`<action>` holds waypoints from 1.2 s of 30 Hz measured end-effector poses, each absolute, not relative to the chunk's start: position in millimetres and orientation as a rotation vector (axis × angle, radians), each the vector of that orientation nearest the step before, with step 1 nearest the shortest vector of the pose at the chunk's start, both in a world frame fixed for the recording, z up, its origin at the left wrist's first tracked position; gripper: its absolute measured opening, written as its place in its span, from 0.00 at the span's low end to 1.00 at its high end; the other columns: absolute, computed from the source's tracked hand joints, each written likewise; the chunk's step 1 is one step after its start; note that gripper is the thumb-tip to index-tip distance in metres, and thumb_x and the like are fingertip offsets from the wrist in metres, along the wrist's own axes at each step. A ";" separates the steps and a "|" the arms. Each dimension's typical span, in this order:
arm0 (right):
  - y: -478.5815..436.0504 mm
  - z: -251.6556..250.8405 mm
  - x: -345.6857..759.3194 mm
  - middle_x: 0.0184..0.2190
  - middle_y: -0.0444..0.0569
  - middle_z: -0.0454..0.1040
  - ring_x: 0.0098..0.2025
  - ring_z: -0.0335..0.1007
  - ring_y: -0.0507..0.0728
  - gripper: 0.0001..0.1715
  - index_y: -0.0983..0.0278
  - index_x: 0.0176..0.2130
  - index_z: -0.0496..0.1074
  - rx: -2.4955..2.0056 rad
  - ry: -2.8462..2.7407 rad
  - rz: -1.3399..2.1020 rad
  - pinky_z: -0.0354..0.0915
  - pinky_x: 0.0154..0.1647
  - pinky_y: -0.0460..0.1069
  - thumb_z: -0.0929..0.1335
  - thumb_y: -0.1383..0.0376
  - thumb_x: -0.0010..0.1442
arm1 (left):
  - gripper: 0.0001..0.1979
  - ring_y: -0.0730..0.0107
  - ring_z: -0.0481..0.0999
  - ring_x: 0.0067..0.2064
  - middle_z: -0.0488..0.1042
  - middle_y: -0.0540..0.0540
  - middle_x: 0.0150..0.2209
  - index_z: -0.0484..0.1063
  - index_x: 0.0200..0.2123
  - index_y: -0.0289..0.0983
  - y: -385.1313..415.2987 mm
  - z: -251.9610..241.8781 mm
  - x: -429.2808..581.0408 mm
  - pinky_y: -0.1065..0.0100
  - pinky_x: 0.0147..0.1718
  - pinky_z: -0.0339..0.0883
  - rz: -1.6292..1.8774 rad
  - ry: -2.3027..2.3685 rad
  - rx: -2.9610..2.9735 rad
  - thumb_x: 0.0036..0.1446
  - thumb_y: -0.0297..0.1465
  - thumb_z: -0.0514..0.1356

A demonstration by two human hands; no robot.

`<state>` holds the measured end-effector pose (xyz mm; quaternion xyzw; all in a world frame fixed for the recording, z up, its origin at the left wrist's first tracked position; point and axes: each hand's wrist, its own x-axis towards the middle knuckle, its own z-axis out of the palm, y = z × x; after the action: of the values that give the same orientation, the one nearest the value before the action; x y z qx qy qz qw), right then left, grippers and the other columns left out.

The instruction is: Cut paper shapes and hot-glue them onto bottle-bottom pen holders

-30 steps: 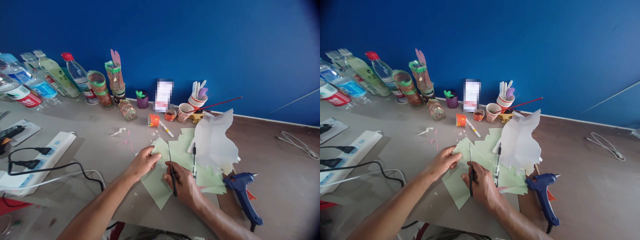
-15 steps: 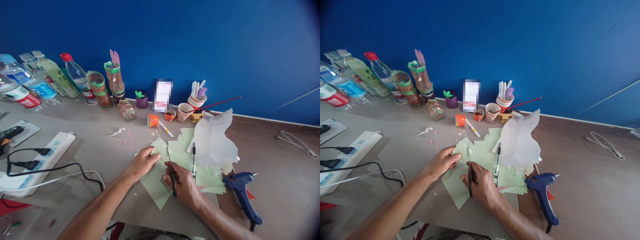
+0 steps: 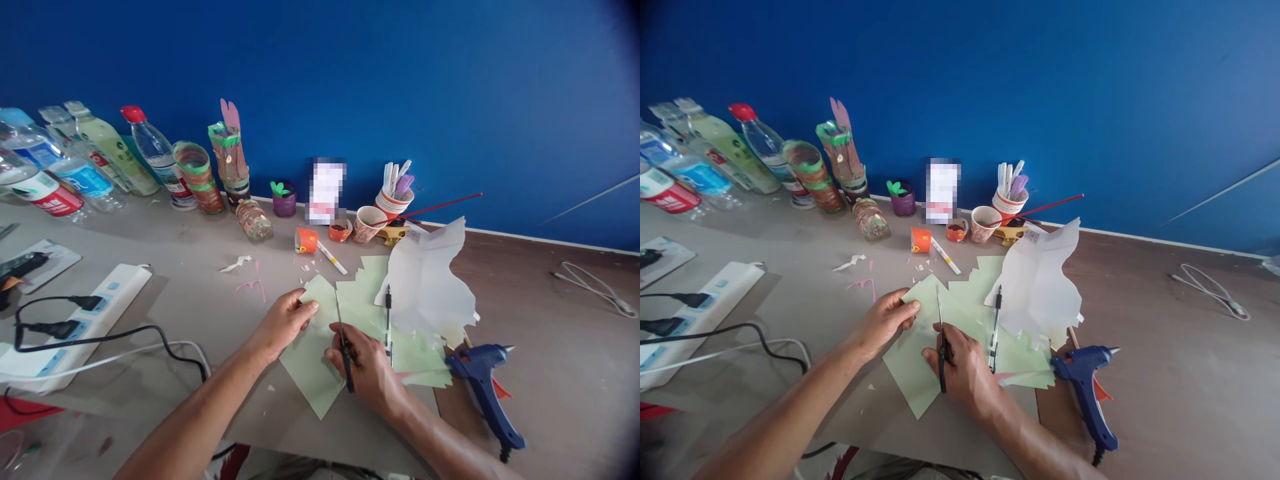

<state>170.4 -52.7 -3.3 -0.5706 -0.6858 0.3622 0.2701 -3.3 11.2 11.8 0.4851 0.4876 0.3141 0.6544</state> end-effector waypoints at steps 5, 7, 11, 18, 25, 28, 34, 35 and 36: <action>-53.4 -3.1 169.3 0.26 0.45 0.73 0.26 0.67 0.52 0.14 0.66 0.44 0.69 -1.536 -1.883 1.002 0.62 0.27 0.45 0.65 0.61 0.60 | 0.12 0.77 0.60 0.24 0.63 0.55 0.22 0.65 0.28 0.36 12.3 8.3 -4.8 0.72 0.27 0.54 0.773 1.110 1.053 0.53 0.39 0.59; -53.7 -2.6 168.9 0.26 0.46 0.72 0.26 0.67 0.52 0.14 0.67 0.44 0.69 -1.535 -1.892 1.012 0.62 0.28 0.46 0.65 0.61 0.60 | 0.11 0.78 0.60 0.24 0.65 0.54 0.24 0.66 0.29 0.36 12.3 8.0 -4.8 0.72 0.27 0.54 0.794 1.093 1.021 0.54 0.39 0.59; -54.1 -2.7 169.5 0.26 0.46 0.73 0.26 0.67 0.52 0.14 0.67 0.44 0.69 -1.527 -1.906 1.018 0.62 0.28 0.46 0.65 0.61 0.60 | 0.11 0.79 0.60 0.24 0.68 0.53 0.25 0.68 0.31 0.35 12.5 6.9 -5.1 0.73 0.27 0.55 0.814 1.097 1.012 0.54 0.39 0.59; -55.3 -4.3 170.3 0.27 0.45 0.72 0.28 0.67 0.53 0.13 0.66 0.44 0.69 -1.515 -1.941 1.053 0.62 0.29 0.46 0.65 0.61 0.60 | 0.12 0.79 0.62 0.23 0.67 0.54 0.25 0.69 0.32 0.35 14.4 3.8 -6.6 0.73 0.28 0.57 0.873 1.080 0.987 0.55 0.40 0.59; -56.5 0.0 168.8 0.28 0.46 0.73 0.27 0.68 0.53 0.09 0.65 0.41 0.69 -1.488 -1.976 1.128 0.64 0.31 0.46 0.66 0.64 0.59 | 0.13 0.83 0.61 0.22 0.69 0.53 0.30 0.69 0.31 0.36 16.2 4.8 -7.1 0.73 0.26 0.58 0.925 1.082 0.915 0.53 0.40 0.62; -56.3 1.1 168.8 0.29 0.46 0.73 0.29 0.69 0.54 0.08 0.64 0.40 0.69 -1.466 -1.996 1.141 0.65 0.33 0.47 0.67 0.65 0.58 | 0.13 0.83 0.62 0.22 0.68 0.54 0.28 0.69 0.30 0.36 16.8 2.8 -7.3 0.74 0.25 0.58 0.938 1.097 0.914 0.52 0.40 0.63; -56.4 2.7 167.9 0.24 0.42 0.69 0.28 0.66 0.52 0.05 0.62 0.31 0.65 -1.425 -2.031 1.164 0.64 0.34 0.46 0.67 0.68 0.57 | 0.13 0.81 0.61 0.21 0.65 0.55 0.24 0.69 0.27 0.35 18.2 2.9 -7.3 0.74 0.23 0.57 0.951 1.100 0.933 0.50 0.40 0.63; -56.5 2.9 167.7 0.24 0.42 0.68 0.27 0.65 0.52 0.07 0.61 0.29 0.63 -1.423 -2.033 1.166 0.64 0.34 0.46 0.67 0.68 0.57 | 0.13 0.81 0.61 0.22 0.64 0.55 0.24 0.69 0.27 0.35 18.5 3.0 -7.5 0.74 0.23 0.57 0.955 1.100 0.948 0.50 0.40 0.63; -56.5 3.2 167.6 0.23 0.41 0.67 0.27 0.65 0.52 0.08 0.61 0.29 0.62 -1.423 -2.035 1.171 0.63 0.34 0.46 0.67 0.68 0.57 | 0.13 0.81 0.61 0.22 0.64 0.55 0.24 0.70 0.27 0.35 18.7 3.0 -7.7 0.74 0.23 0.57 0.957 1.102 0.964 0.50 0.40 0.63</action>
<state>167.6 -56.5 3.2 -0.5081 -0.7268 0.4181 0.1970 -7.7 18.7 3.0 0.4228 0.4835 0.4197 0.6414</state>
